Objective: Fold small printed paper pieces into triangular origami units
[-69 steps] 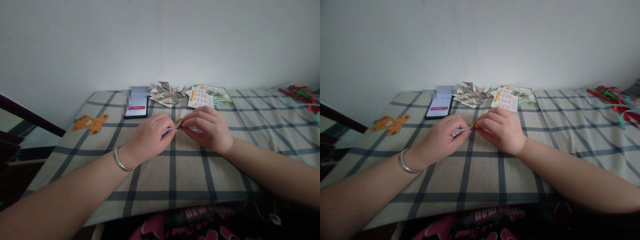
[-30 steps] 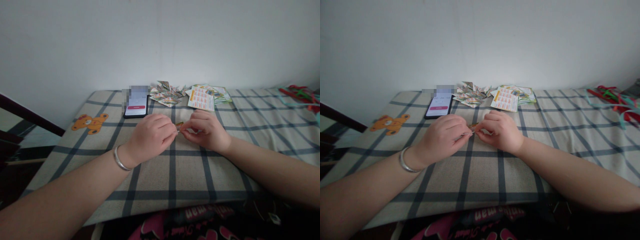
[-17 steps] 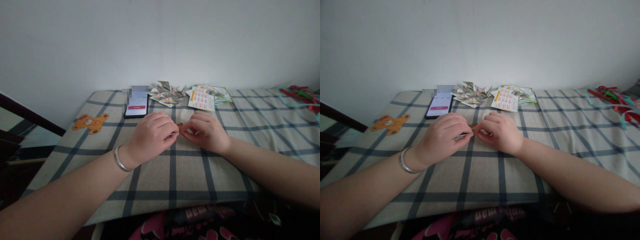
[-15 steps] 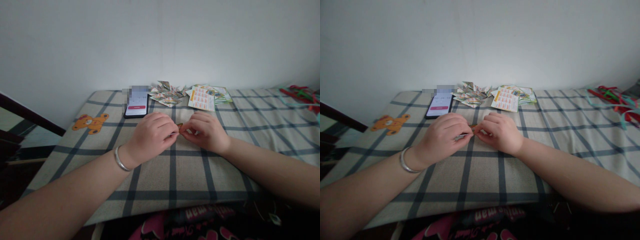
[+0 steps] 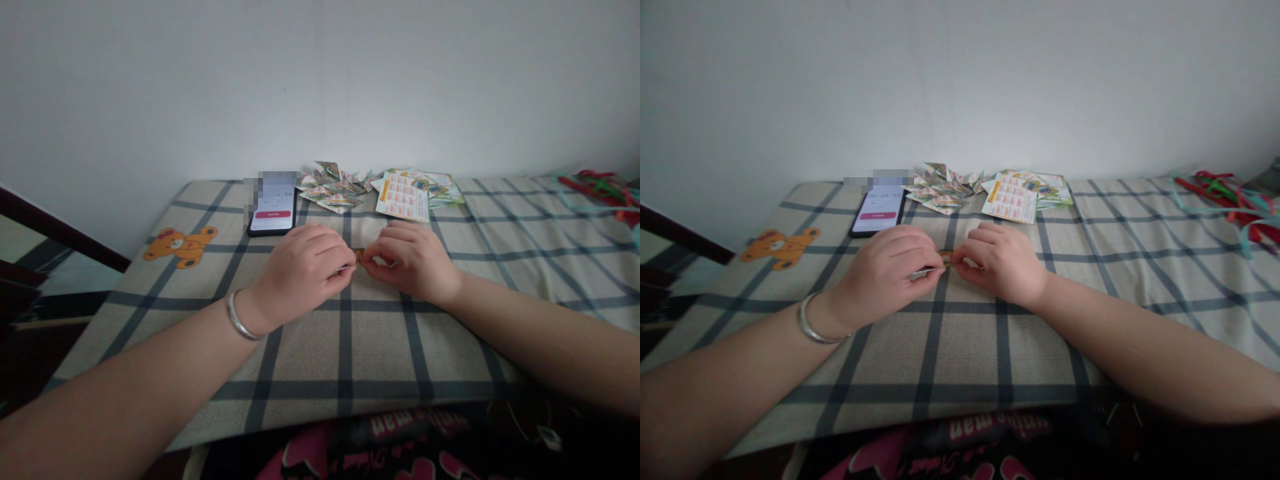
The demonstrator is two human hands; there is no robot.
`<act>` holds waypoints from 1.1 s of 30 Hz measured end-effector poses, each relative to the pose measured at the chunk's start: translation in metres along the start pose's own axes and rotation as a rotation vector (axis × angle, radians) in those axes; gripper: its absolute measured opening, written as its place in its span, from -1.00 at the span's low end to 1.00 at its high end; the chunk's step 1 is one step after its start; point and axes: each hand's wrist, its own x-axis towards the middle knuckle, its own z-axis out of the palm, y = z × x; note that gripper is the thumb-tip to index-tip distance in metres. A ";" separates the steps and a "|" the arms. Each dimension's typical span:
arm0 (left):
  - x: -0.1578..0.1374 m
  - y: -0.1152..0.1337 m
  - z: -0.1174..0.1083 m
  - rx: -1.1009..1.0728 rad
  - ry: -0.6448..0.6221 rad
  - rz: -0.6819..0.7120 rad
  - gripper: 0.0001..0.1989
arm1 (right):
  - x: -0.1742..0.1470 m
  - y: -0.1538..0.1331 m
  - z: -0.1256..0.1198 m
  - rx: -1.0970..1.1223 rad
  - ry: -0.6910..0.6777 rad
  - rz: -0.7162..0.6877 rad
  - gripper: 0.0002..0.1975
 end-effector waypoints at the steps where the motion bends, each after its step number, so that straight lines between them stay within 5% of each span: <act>1: 0.000 0.000 0.000 0.004 0.000 0.000 -0.88 | 0.000 0.000 0.000 0.002 0.003 0.005 -0.86; 22: -0.001 -0.004 0.000 0.052 -0.020 0.064 -0.88 | -0.002 0.002 0.003 0.002 -0.027 0.013 -0.89; 33: -0.003 -0.002 0.002 0.041 -0.037 -0.123 -0.81 | -0.002 0.011 0.002 0.045 0.007 0.149 -0.95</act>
